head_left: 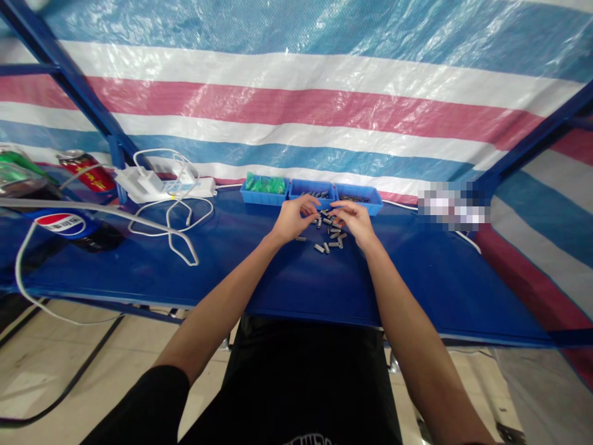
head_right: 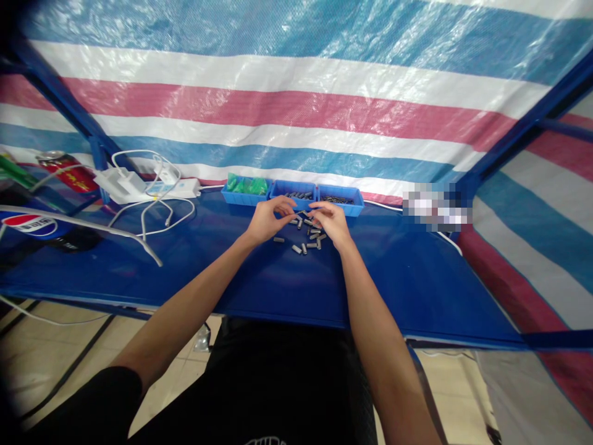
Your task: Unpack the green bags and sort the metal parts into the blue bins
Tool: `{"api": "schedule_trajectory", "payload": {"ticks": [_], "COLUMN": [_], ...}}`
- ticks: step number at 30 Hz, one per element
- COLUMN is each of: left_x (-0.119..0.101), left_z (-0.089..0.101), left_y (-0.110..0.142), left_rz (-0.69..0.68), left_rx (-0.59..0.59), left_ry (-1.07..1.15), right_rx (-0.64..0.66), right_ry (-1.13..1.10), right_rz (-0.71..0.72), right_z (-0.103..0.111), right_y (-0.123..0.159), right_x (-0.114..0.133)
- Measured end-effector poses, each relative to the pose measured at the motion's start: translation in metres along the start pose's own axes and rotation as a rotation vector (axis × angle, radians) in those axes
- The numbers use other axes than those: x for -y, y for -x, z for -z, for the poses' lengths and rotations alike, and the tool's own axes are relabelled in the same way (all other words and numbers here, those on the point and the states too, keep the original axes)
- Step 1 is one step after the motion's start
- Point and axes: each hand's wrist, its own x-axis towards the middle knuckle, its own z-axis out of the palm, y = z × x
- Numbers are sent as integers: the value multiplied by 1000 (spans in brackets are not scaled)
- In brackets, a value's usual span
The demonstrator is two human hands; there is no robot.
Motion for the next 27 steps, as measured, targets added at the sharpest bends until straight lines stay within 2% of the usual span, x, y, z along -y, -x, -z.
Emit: {"api": "schedule_trajectory", "payload": {"ticks": [16,27], "left_x": [6,5], "left_z": [-2,-2], "left_y": [1,1], "left_rz": [68,41], "left_rx": [6,0], "left_ry": [30,78], "right_rx": [84,143], "right_ry": [-77,-125], "right_rz": [0,-2], "right_z": [0,-4], "right_y": [4,9], "right_x": [3,10]}}
